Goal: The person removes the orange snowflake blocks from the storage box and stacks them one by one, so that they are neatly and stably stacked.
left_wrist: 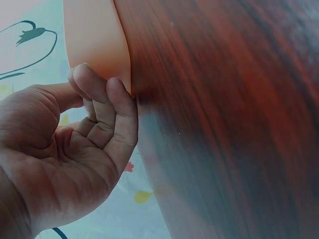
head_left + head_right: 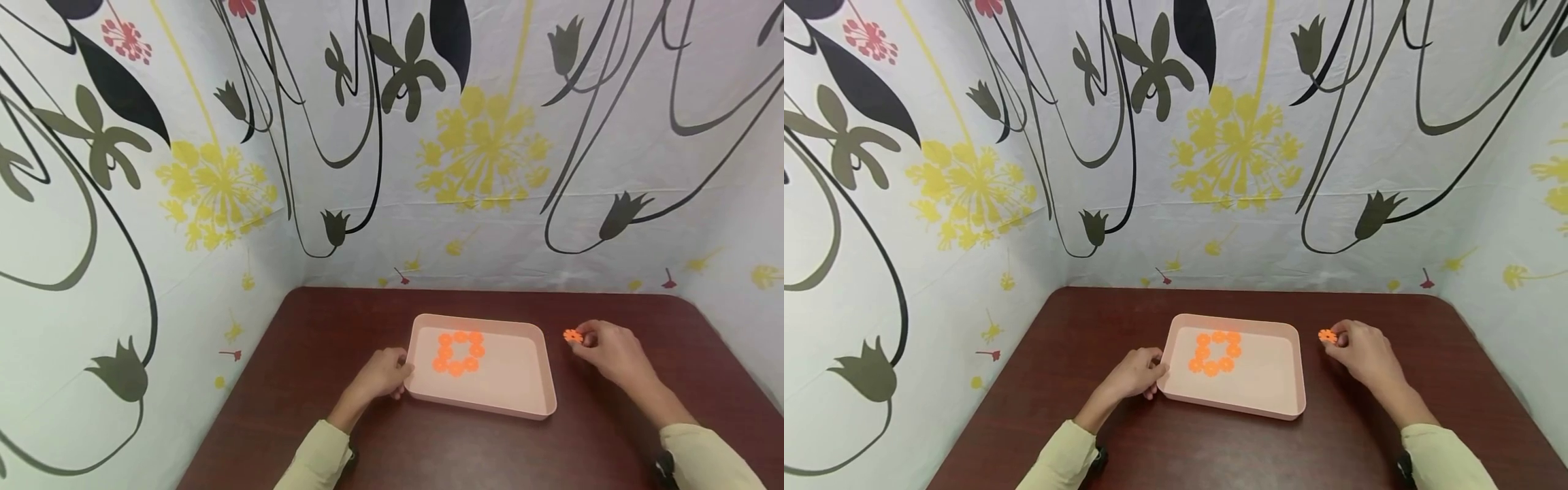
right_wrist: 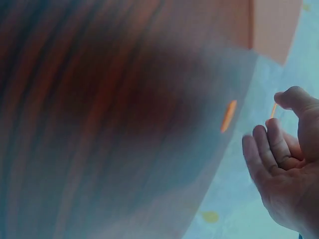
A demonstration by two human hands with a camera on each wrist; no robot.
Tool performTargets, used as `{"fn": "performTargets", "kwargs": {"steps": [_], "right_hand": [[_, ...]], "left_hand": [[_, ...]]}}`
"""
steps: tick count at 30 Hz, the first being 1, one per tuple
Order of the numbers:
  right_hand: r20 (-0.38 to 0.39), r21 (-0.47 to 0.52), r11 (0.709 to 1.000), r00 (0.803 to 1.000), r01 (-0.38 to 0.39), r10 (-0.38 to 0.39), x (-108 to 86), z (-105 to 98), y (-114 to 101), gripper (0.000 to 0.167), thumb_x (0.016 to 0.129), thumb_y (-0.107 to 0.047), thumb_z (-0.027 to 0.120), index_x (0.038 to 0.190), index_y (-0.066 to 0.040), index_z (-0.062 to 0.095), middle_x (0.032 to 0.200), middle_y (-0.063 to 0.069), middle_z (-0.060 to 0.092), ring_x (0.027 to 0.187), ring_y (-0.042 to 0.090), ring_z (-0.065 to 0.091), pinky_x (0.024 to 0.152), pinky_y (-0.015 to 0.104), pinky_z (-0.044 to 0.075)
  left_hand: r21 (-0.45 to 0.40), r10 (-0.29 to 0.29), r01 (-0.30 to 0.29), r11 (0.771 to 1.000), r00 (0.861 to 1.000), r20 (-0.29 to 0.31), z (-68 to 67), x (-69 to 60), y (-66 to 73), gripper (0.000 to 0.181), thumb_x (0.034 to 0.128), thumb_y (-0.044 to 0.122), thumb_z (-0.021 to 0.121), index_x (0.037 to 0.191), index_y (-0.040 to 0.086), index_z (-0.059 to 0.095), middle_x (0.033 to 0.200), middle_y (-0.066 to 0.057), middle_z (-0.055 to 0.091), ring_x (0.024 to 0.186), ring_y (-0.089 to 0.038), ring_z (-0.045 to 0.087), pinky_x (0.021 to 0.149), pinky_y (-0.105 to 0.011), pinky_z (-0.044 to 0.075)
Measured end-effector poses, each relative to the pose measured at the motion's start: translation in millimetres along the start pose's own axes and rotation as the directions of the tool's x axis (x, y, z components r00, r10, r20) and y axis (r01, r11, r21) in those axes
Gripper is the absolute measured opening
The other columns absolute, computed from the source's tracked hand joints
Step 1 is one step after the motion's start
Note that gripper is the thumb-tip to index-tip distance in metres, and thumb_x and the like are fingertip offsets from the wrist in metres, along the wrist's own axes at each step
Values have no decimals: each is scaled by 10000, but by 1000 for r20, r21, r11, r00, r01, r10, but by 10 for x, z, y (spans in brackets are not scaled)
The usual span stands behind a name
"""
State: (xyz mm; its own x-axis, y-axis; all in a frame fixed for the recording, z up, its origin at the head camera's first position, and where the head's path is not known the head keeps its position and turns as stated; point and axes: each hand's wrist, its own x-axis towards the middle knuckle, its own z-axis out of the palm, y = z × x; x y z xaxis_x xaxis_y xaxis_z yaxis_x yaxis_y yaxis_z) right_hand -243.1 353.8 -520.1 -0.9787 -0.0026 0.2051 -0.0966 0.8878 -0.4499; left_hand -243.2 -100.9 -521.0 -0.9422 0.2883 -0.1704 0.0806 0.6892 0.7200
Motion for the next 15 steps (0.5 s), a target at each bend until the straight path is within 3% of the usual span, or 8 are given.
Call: {"fn": "performTargets", "kwargs": {"steps": [6,15], "right_hand": [[68,-34,999,998,-2,4,-17,-52,234,359,841,-192,852,1035,69,701,814,95,676,706,183,550,589,301,435],[108,-27,999,994,28,-25,-5,-31,288,263,855,-167,841,1005,15,726,797,51,652,714,176,528,607,310,419]], "left_hand": [[-1,0,0,1000,1000,0,-1,6,-11,87,1032,169,641,993,91,649,594,-43,625,456,-141,608,455,-307,567],[-6,15,-15,1000,1000,-1,-17,-30,-14,82,1029,166,632,1019,86,648,583,-34,622,450,-139,605,445,-294,552]]}}
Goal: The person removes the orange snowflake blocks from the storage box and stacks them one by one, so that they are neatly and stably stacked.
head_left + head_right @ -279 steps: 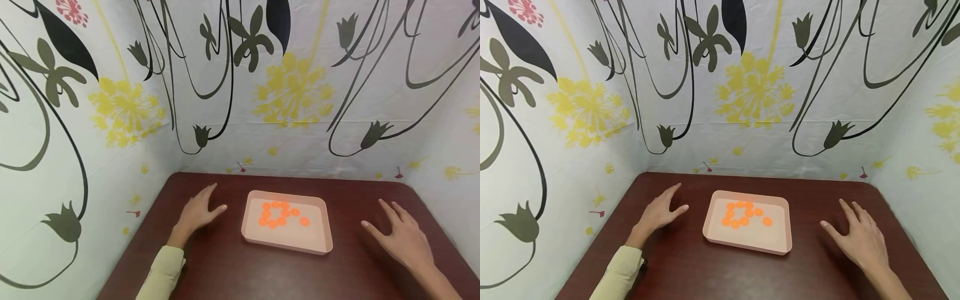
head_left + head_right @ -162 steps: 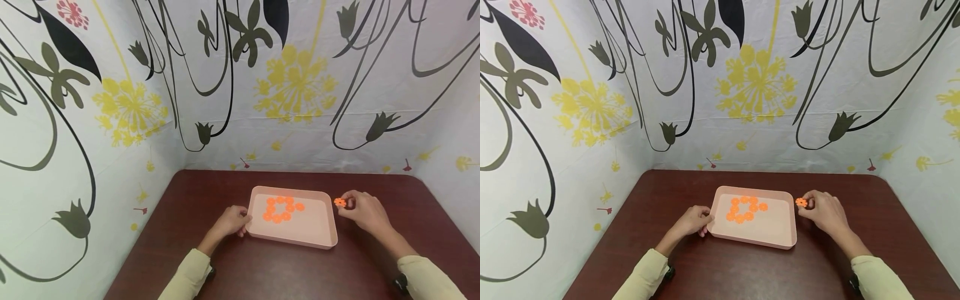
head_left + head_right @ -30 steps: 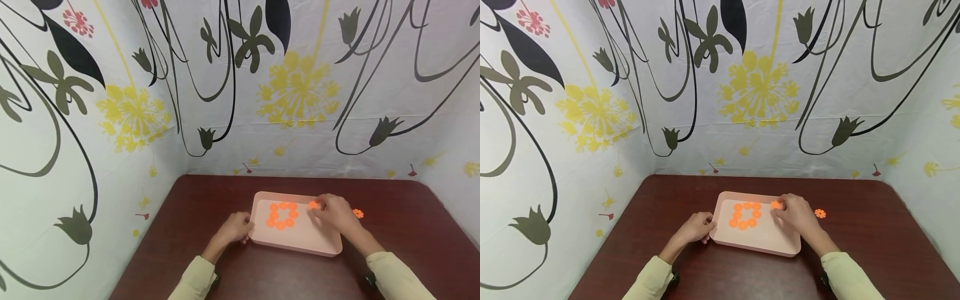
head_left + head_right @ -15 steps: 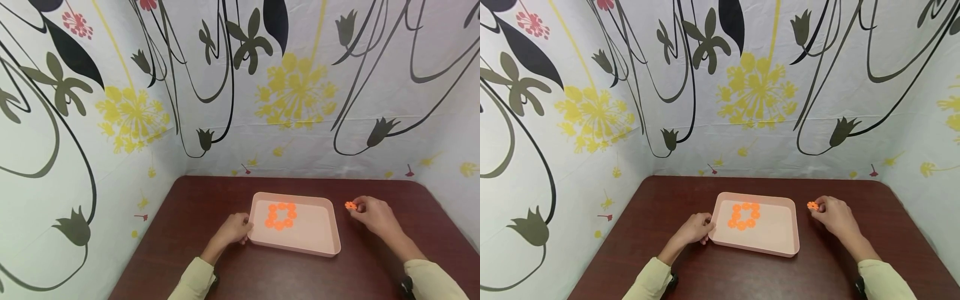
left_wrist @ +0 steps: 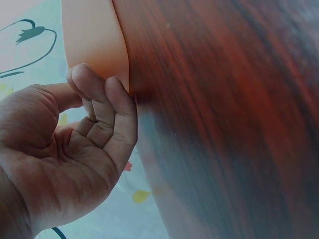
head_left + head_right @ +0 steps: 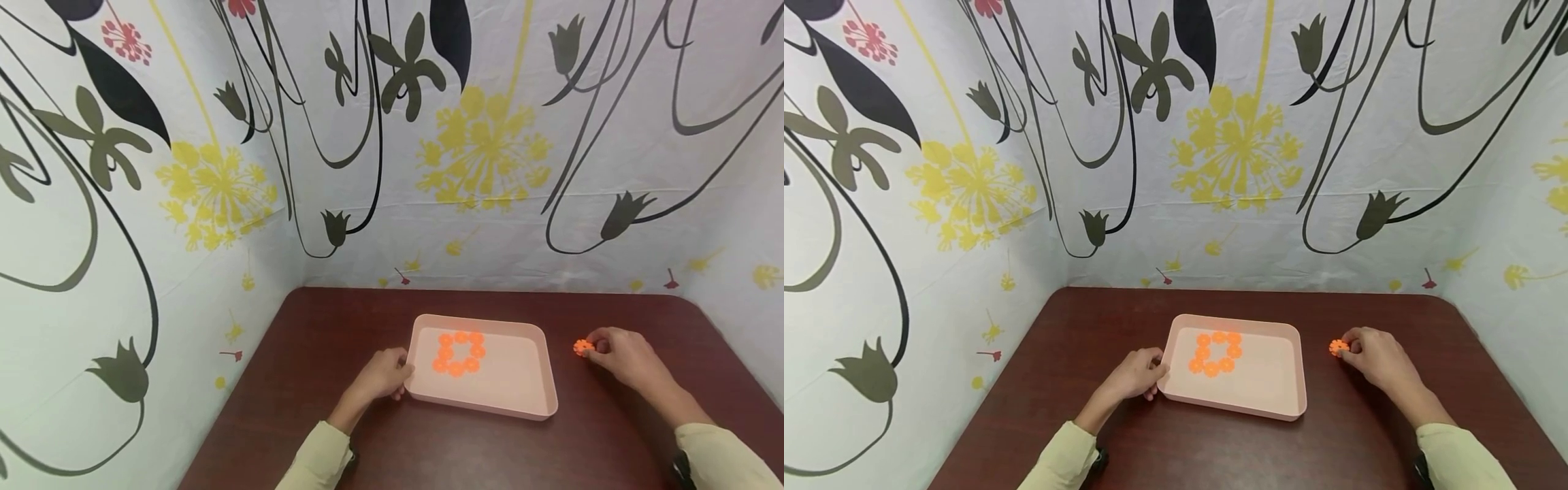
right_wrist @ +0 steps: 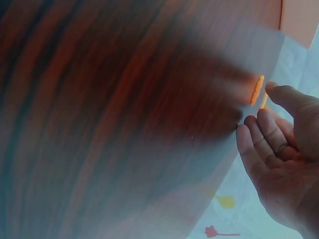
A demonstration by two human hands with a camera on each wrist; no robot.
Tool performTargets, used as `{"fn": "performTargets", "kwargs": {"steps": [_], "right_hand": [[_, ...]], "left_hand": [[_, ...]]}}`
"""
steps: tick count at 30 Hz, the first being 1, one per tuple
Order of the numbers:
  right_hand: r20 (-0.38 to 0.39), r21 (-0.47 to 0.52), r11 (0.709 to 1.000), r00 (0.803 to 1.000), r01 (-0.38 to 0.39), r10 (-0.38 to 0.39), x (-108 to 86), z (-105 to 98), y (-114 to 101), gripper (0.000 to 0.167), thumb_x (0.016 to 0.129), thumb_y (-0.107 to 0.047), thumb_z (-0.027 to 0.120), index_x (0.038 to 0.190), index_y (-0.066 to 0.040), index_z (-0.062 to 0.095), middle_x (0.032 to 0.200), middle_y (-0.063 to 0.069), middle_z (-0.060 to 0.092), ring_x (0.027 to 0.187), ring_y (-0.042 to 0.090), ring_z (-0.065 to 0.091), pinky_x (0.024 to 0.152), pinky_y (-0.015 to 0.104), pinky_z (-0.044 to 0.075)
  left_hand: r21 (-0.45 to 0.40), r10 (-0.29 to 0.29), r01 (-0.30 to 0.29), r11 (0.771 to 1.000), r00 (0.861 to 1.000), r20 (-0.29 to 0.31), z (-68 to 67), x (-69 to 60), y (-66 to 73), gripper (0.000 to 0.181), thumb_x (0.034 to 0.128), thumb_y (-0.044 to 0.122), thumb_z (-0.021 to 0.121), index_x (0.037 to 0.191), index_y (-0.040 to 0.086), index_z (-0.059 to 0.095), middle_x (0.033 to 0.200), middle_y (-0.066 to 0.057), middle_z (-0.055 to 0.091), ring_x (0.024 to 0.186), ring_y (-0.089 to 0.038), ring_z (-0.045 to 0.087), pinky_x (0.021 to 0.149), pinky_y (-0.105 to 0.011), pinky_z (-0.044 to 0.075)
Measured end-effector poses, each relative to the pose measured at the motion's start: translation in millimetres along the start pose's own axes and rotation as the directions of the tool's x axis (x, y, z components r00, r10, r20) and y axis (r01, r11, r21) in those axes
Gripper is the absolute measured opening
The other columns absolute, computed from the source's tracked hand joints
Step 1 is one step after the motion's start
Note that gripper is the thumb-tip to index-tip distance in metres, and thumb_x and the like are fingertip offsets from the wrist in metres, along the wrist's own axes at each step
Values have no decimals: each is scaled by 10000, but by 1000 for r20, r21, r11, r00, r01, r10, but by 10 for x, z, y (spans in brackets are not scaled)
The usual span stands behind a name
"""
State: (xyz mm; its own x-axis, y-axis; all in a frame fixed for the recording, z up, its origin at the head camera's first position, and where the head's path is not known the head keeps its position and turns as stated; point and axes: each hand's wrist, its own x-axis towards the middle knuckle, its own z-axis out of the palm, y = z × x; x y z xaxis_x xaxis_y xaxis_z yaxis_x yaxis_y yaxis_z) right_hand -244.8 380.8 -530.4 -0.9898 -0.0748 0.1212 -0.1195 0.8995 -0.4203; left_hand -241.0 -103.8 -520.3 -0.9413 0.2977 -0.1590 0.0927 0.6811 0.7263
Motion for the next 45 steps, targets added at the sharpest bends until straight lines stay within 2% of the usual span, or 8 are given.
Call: {"fn": "performTargets", "kwargs": {"steps": [14,22,30,34,37,39,42,45], "right_hand": [[7,-19,1000,1000,-12,12,-25,22,-33,245,856,-185,847,994,-12,744,789,31,642,705,166,526,611,311,416],[21,-33,999,999,-37,37,-29,-25,-87,358,854,-178,848,1075,68,712,824,97,680,727,208,584,613,339,466],[-136,28,999,990,31,-26,-51,-14,-569,432,877,-246,832,1189,17,690,961,145,723,858,297,687,687,423,534],[-250,53,997,967,58,-43,-51,42,-890,292,866,-212,849,1071,-42,728,870,79,712,787,242,666,646,360,485],[-297,85,994,954,67,-39,-50,107,-1121,212,867,-183,848,1006,-63,740,810,36,698,739,201,642,627,321,446],[-276,117,990,960,83,-48,-53,169,-1262,220,876,-188,852,1021,-68,738,820,23,690,743,176,639,629,300,453],[-174,242,965,983,102,-60,-56,258,-1430,255,889,-185,854,1082,-101,708,858,26,679,739,167,652,593,284,509],[-65,414,902,993,119,-101,-43,343,-1532,277,912,-168,838,1122,-104,669,867,63,669,692,200,684,521,308,571]], "left_hand": [[-26,1,0,1000,1000,6,-10,-20,6,81,1026,155,623,1058,83,644,597,-38,619,458,-142,601,468,-326,576],[-13,-1,1,1000,1000,8,7,4,6,98,1030,176,631,1069,87,643,595,-35,623,457,-140,605,452,-297,558],[-8,-7,7,1000,1000,3,16,-4,7,84,1032,174,630,1044,92,634,594,-35,621,453,-140,603,444,-289,551],[-13,-3,3,1000,1000,0,13,-5,5,79,1033,171,627,1041,92,636,594,-37,622,453,-140,604,445,-290,551],[-11,-2,2,1000,1000,-5,14,-3,0,84,1032,174,626,1051,93,640,593,-35,623,453,-139,604,445,-286,548],[-7,-1,0,1000,1000,-8,16,-2,-3,91,1032,177,626,1058,92,641,592,-33,625,451,-138,605,444,-285,546],[-2,0,0,1000,1000,-11,18,-4,-4,98,1032,182,627,1063,91,643,590,-32,627,449,-137,606,442,-287,546],[-2,-1,1,1000,1000,-10,21,-5,0,104,1032,184,627,1064,87,646,590,-35,628,449,-139,608,442,-289,548]]}}
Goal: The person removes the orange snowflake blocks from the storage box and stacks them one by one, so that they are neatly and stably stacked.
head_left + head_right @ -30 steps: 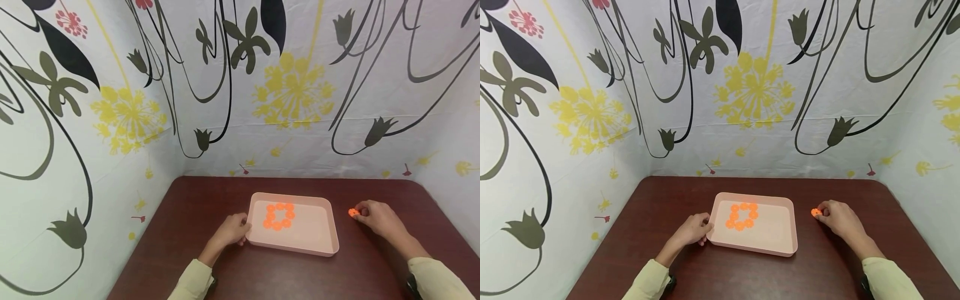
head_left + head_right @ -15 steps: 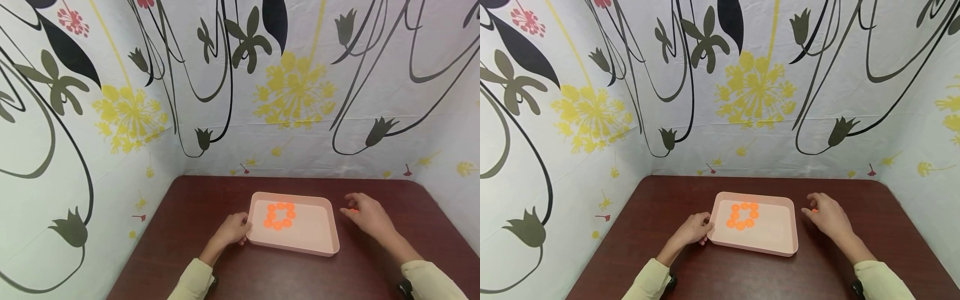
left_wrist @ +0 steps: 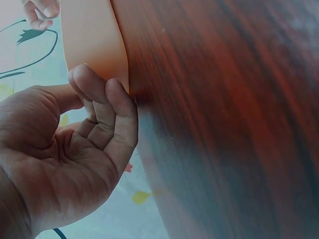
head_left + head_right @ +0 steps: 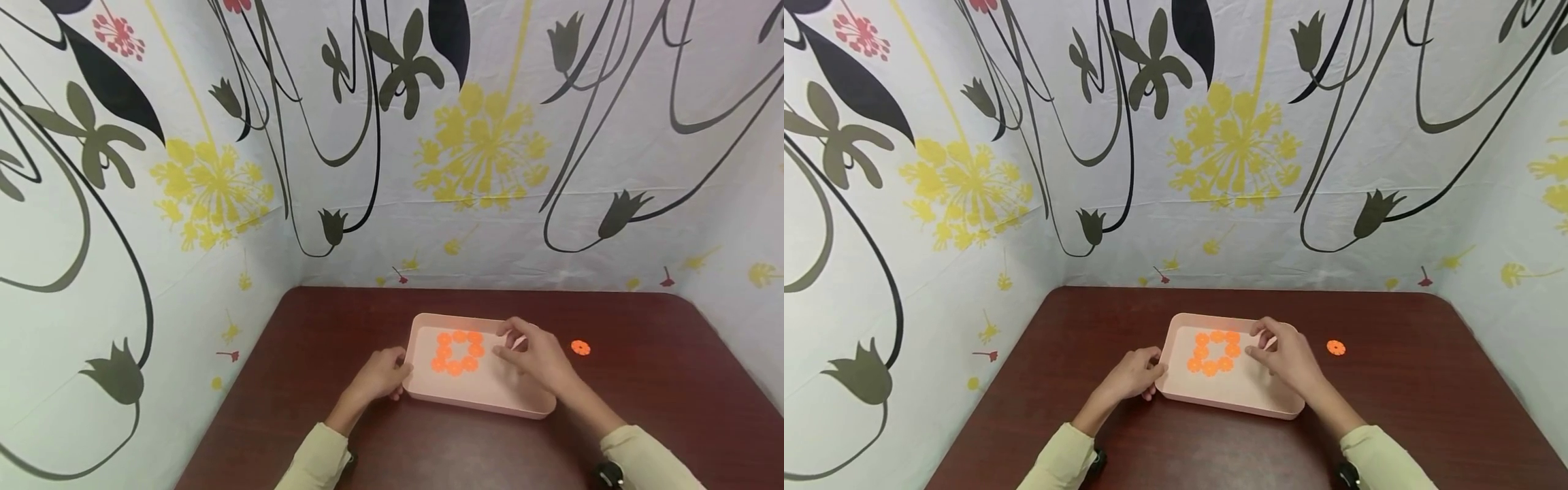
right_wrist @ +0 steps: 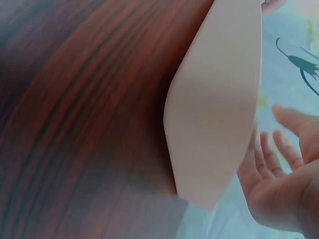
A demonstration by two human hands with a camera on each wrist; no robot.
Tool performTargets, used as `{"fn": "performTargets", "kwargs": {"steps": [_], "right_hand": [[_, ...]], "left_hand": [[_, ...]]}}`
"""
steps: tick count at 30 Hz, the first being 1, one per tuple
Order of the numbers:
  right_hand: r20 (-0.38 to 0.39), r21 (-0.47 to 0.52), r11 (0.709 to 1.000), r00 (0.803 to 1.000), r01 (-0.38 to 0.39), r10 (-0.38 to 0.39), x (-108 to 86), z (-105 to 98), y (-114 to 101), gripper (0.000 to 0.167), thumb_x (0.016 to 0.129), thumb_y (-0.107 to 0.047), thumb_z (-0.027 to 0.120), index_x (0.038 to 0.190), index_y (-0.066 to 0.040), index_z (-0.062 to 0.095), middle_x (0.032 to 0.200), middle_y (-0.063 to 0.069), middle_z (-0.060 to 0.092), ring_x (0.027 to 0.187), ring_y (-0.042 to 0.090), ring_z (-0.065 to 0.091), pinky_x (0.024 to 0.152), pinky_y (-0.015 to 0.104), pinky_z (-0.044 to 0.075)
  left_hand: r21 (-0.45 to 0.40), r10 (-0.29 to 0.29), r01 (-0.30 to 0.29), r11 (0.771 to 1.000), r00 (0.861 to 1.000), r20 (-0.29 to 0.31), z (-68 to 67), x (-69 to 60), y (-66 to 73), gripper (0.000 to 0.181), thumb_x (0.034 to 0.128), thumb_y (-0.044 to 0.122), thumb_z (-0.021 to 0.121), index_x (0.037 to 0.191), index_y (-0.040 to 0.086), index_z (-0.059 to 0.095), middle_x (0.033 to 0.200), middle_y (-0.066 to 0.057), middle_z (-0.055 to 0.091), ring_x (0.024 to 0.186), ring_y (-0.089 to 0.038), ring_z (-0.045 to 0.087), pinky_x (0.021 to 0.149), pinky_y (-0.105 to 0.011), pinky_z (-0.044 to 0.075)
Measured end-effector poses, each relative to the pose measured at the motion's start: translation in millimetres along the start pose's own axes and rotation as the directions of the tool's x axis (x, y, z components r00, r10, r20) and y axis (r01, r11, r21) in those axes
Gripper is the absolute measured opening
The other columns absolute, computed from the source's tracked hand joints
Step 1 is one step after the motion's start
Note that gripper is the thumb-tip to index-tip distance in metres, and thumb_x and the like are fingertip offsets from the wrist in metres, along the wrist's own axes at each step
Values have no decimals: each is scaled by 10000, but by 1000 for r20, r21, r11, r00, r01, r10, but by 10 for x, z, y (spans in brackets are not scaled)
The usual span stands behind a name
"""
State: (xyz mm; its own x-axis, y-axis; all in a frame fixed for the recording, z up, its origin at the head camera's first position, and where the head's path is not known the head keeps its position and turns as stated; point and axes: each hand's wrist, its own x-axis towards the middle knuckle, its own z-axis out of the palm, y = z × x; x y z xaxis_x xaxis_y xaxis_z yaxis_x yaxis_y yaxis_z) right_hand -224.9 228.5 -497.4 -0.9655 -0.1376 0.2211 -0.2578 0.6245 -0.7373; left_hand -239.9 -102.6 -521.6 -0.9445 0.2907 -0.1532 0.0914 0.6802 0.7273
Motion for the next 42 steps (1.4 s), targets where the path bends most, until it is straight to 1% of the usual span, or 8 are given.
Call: {"fn": "performTargets", "kwargs": {"steps": [2,5,9,13,18,28,37,42], "right_hand": [[49,106,994,999,11,-16,15,61,-14,287,913,-126,831,1135,-78,657,854,100,669,649,250,699,477,349,585],[111,204,978,992,31,-54,33,138,-7,332,909,-67,819,1180,-22,632,856,159,672,628,291,700,453,387,583],[199,225,973,980,-43,-2,33,236,5,453,920,-57,801,1319,-58,587,912,157,681,677,277,695,474,368,577],[239,136,989,971,-62,28,21,328,12,517,895,-22,805,1358,-107,590,927,98,690,764,198,667,579,281,551],[227,54,998,974,-33,20,4,412,40,535,841,28,818,1311,-135,621,907,63,656,776,122,589,682,215,482],[200,-9,999,979,36,-34,67,556,56,411,855,-23,842,1236,-91,705,820,40,612,743,77,509,667,214,420],[195,-69,998,981,-10,23,97,594,63,313,841,-74,866,1133,-113,761,759,-23,591,709,84,503,634,218,402],[172,-94,995,985,14,2,111,602,57,263,843,-83,866,1089,-115,778,730,-46,598,678,60,490,620,212,392]], "left_hand": [[0,-2,2,1000,1000,2,8,0,3,110,1033,187,628,1075,87,648,592,-36,627,452,-142,608,442,-289,547],[-2,-7,7,1000,1000,4,17,3,9,120,1036,191,629,1094,87,649,598,-36,627,457,-147,609,448,-295,550],[-11,-5,6,1000,1000,6,30,12,16,116,1037,185,625,1089,85,650,599,-39,630,458,-146,614,461,-316,569],[-21,-3,4,1000,1000,8,43,18,22,118,1036,182,621,1085,79,651,595,-44,630,454,-141,613,467,-329,579],[-24,-9,10,1000,1000,12,47,14,28,125,1035,180,619,1094,74,649,593,-44,628,452,-142,610,465,-329,577],[-31,-15,16,999,1000,21,-7,-8,0,129,1044,185,615,1105,75,641,610,-45,635,468,-138,619,470,-315,577],[-40,-36,38,998,998,49,-19,-17,29,135,1043,186,619,1119,75,638,629,-69,647,476,-149,631,493,-353,602],[-45,-36,38,998,998,53,-35,-23,61,108,1044,170,618,1086,71,630,623,-76,649,470,-150,632,492,-366,606]]}}
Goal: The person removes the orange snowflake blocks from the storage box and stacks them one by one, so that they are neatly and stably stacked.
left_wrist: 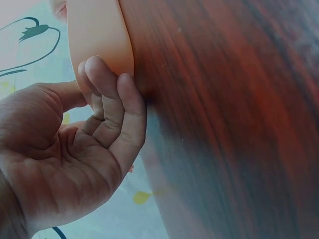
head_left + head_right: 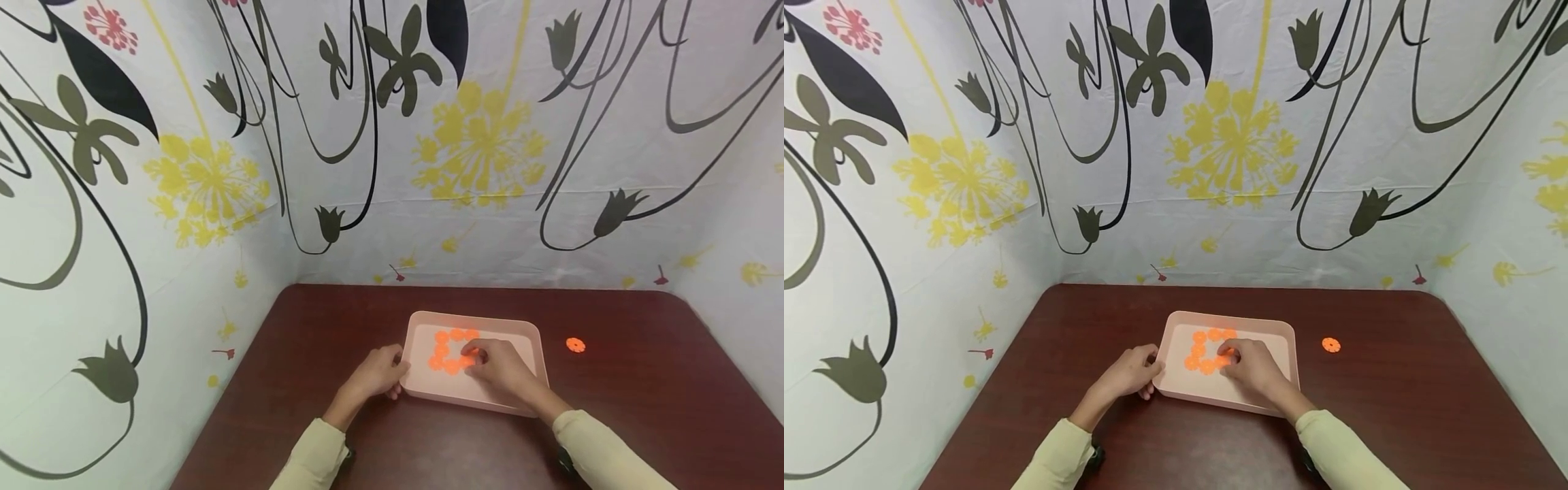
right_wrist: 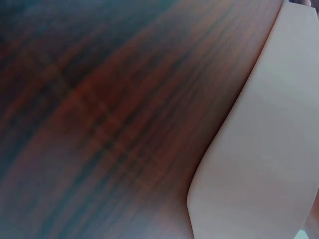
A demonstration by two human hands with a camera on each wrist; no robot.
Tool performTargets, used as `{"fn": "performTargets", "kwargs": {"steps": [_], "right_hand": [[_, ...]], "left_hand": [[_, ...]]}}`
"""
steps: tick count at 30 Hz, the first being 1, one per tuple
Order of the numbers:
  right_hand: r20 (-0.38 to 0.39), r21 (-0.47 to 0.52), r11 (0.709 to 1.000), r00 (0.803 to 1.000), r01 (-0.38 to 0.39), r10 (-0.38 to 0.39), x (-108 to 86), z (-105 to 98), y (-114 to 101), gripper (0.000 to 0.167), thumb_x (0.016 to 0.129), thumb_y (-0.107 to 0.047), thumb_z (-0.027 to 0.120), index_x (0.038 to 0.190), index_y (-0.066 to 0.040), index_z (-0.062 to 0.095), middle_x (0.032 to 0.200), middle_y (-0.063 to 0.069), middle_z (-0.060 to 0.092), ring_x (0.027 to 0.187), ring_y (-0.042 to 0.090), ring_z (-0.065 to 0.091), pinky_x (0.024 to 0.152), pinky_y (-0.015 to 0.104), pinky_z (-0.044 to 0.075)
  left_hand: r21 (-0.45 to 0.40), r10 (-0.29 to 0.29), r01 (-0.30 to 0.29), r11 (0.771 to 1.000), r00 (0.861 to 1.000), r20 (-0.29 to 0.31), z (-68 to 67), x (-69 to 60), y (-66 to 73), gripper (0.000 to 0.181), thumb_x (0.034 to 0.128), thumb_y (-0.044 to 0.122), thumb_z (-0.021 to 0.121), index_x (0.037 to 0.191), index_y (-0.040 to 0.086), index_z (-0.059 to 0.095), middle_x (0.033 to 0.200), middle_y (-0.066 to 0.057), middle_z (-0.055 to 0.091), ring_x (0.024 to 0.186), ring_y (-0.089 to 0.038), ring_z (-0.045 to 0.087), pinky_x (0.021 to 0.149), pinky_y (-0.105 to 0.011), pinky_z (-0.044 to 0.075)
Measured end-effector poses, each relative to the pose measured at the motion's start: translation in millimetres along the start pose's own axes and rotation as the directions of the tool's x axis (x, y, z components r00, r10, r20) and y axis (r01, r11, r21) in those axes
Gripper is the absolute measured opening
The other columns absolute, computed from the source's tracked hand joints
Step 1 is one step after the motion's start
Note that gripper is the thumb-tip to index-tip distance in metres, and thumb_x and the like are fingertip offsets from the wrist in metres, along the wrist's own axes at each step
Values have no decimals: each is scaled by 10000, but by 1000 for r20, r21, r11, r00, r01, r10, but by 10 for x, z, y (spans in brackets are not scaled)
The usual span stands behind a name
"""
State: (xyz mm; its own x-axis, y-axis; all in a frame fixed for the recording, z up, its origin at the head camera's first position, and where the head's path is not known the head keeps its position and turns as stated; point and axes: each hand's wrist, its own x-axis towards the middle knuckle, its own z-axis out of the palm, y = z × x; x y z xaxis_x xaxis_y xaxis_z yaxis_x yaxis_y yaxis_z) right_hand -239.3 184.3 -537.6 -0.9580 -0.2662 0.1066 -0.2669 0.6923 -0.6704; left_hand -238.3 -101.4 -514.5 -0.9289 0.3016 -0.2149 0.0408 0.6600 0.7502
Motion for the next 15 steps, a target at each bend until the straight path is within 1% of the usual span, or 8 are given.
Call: {"fn": "performTargets", "kwargs": {"steps": [5,10,15], "right_hand": [[-24,-17,1000,1000,18,-18,25,29,-12,224,835,-71,868,1040,-102,780,708,-62,601,653,34,480,612,198,389],[-27,-32,999,999,18,-19,31,45,-9,209,843,-71,860,1034,-99,781,701,-66,586,648,35,473,610,201,385],[-17,-90,994,998,62,-64,42,65,10,192,865,-85,841,1046,-94,779,686,-87,563,634,30,445,601,205,372]], "left_hand": [[2,1,-1,1000,1000,1,-10,-9,-1,115,1044,169,618,1096,66,629,621,-74,651,469,-150,634,485,-356,601],[7,1,-1,1000,1000,5,-4,-8,-6,120,1042,176,616,1100,72,628,628,-71,657,475,-151,639,495,-363,606],[5,-6,6,1000,1000,1,2,-4,-12,116,1039,175,619,1097,76,629,631,-73,661,476,-153,641,504,-371,612]]}}
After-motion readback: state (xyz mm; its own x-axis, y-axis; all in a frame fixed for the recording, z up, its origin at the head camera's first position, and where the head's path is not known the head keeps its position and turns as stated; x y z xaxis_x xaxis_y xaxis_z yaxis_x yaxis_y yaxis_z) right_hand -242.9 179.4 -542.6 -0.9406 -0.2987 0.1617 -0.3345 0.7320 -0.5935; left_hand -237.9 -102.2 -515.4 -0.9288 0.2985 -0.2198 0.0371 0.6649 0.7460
